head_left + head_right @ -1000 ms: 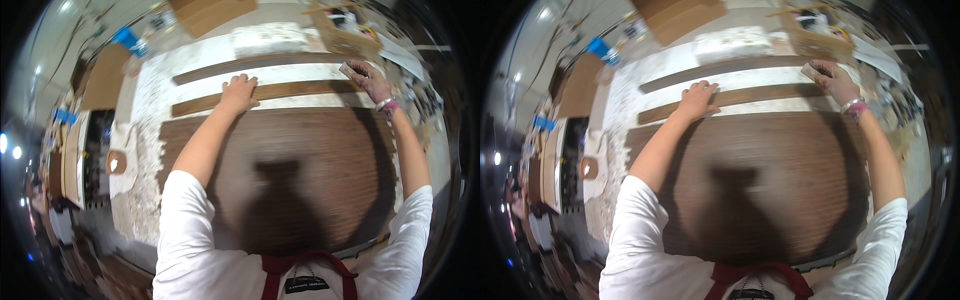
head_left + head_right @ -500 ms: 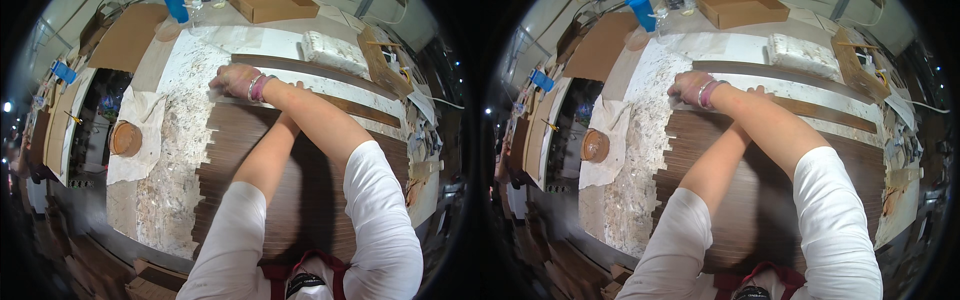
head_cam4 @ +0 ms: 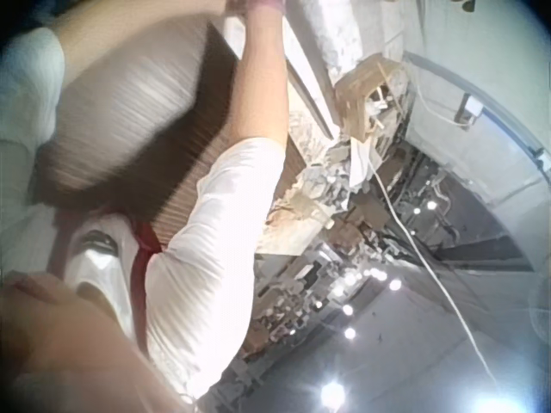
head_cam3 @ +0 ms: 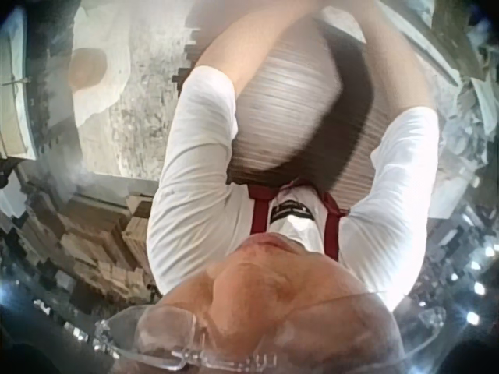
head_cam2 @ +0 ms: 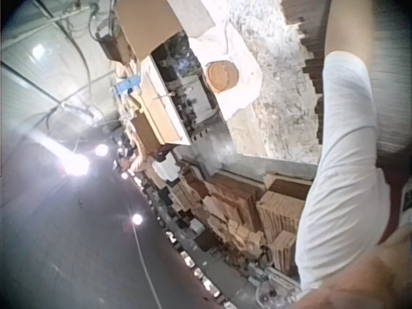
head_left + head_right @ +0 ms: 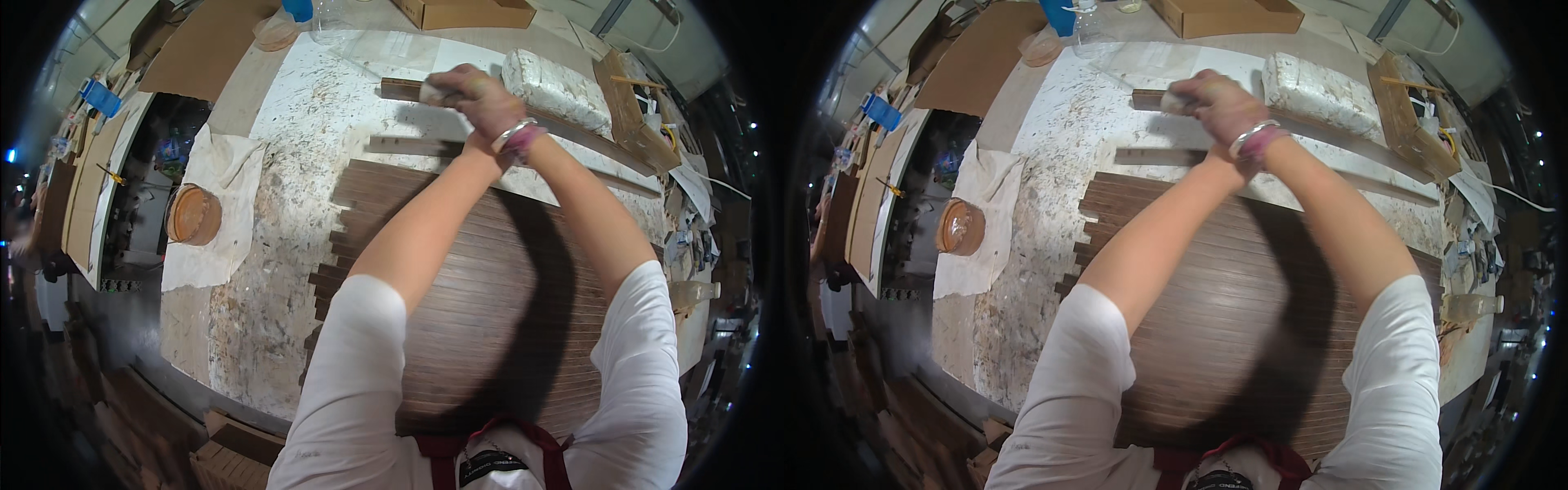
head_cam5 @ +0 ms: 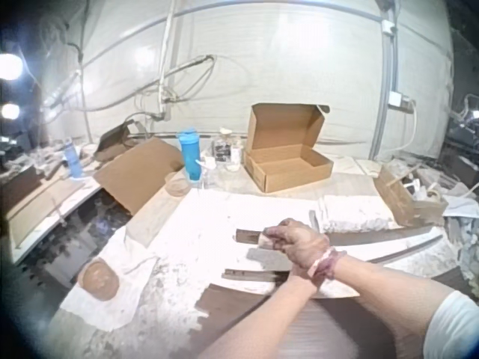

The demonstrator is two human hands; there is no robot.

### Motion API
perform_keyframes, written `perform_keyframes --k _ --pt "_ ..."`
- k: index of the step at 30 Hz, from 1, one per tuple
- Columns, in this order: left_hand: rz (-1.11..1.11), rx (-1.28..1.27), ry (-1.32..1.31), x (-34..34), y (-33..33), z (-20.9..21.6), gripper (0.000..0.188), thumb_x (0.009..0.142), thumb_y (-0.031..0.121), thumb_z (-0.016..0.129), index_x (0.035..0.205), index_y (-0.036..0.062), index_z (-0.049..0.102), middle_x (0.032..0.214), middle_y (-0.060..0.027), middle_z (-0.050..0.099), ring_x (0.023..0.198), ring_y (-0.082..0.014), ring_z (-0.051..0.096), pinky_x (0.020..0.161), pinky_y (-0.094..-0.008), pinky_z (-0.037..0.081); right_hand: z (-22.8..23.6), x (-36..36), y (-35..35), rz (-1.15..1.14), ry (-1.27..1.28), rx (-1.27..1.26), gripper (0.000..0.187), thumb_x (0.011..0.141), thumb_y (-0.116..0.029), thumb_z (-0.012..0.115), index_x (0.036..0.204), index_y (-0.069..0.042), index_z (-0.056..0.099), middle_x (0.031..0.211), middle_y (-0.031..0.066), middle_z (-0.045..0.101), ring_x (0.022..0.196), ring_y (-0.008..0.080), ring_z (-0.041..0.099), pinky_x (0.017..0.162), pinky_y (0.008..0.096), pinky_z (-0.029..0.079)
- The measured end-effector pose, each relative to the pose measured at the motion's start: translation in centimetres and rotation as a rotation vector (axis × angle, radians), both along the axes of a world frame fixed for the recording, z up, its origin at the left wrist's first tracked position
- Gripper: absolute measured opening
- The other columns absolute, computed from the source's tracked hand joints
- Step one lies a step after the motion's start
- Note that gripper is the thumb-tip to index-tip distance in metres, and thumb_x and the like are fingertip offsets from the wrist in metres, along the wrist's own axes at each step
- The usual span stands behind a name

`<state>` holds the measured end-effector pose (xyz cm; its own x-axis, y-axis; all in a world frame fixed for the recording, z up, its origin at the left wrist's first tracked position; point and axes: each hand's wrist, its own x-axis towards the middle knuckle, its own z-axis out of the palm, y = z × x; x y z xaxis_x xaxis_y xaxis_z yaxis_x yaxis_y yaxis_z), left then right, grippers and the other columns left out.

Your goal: The person uses a small block to polish or sand the surface of several wooden planks, then applies a liquid from a bottle onto a cloth and wipes the surface of a wooden strip.

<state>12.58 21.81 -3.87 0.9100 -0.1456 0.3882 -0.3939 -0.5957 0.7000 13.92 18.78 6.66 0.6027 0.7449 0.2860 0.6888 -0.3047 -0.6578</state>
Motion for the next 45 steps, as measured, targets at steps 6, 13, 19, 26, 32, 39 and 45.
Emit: perform_keyframes --k 6,13,19,26,32,39,45 --pt "0.229 0.355 -0.081 -0.5 -2.5 -0.1 0.047 0.089 0.042 0.054 0.13 0.0201 0.052 0.136 -0.0094 0.05 0.128 -0.0283 0.045 0.106 -0.0407 0.036 1.1 0.7 -2.6 -0.194 0.136 0.025 0.034 0.089 -0.021 0.064 0.122 -0.014 0.063 0.124 0.008 0.057 0.116 0.0226 0.056 0.1 0.0311 0.042" --pt "0.049 0.502 -0.05 -2.7 -2.4 1.8 0.036 0.082 0.033 0.057 0.111 0.013 0.063 0.107 -0.0117 0.058 0.097 -0.0332 0.055 0.081 -0.0471 0.048 -2.5 -2.7 5.4 0.33 -0.273 -0.306 0.025 0.081 -0.015 0.065 0.105 -0.019 0.072 0.101 0.0072 0.065 0.1 0.0275 0.061 0.086 0.0361 0.049" --pt "0.162 0.502 -0.282 -3.0 -2.3 -1.0 0.038 0.08 0.032 0.059 0.113 0.0131 0.063 0.109 -0.0113 0.058 0.099 -0.0361 0.054 0.085 -0.0469 0.047 -3.6 -0.9 9.7 0.148 -0.538 -0.351 0.011 0.081 -0.019 0.062 0.086 -0.02 0.072 0.097 0.0077 0.066 0.093 0.0295 0.063 0.078 0.0385 0.051" --pt "0.057 0.555 0.014 -3.7 -1.7 3.4 0.04 0.081 0.033 0.061 0.116 0.0159 0.064 0.109 -0.0115 0.059 0.098 -0.0344 0.056 0.085 -0.0473 0.047 -4.7 -2.1 7.7 0.304 -0.309 -0.263 0.011 0.08 -0.022 0.063 0.086 -0.015 0.07 0.094 0.0107 0.065 0.092 0.0292 0.063 0.077 0.0405 0.051" --pt "0.038 0.537 -0.101 -1.5 -1.2 -0.6 0.04 0.085 0.037 0.056 0.12 0.019 0.063 0.113 -0.0083 0.059 0.103 -0.0296 0.059 0.087 -0.043 0.048 -1.0 -2.0 3.5 -0.011 -0.579 -0.131 0.018 0.084 -0.018 0.056 0.097 -0.016 0.068 0.096 0.0118 0.063 0.091 0.0311 0.062 0.077 0.041 0.051" --pt "-0.045 0.493 0.098 -3.2 -1.6 3.9 0.041 0.082 0.018 0.065 0.122 0.0215 0.061 0.108 -0.0094 0.062 0.103 -0.0304 0.058 0.089 -0.043 0.048 -0.1 -2.2 -24.2 -0.438 -0.139 -0.098 0.034 0.084 -0.007 0.065 0.117 -0.012 0.064 0.11 0.0088 0.06 0.107 0.0244 0.058 0.092 0.0338 0.047" --pt "-0.017 0.723 0.08 -1.4 -6.6 6.0 0.059 0.079 0.034 0.071 0.131 0.014 0.053 0.128 -0.0117 0.053 0.116 -0.032 0.05 0.094 -0.0483 0.042 2.3 -3.5 -45.8 -1.033 0.133 0.067 0.049 0.087 -0.039 0.065 0.123 -0.005 0.061 0.121 0.0135 0.062 0.112 0.0267 0.059 0.099 0.0341 0.043"
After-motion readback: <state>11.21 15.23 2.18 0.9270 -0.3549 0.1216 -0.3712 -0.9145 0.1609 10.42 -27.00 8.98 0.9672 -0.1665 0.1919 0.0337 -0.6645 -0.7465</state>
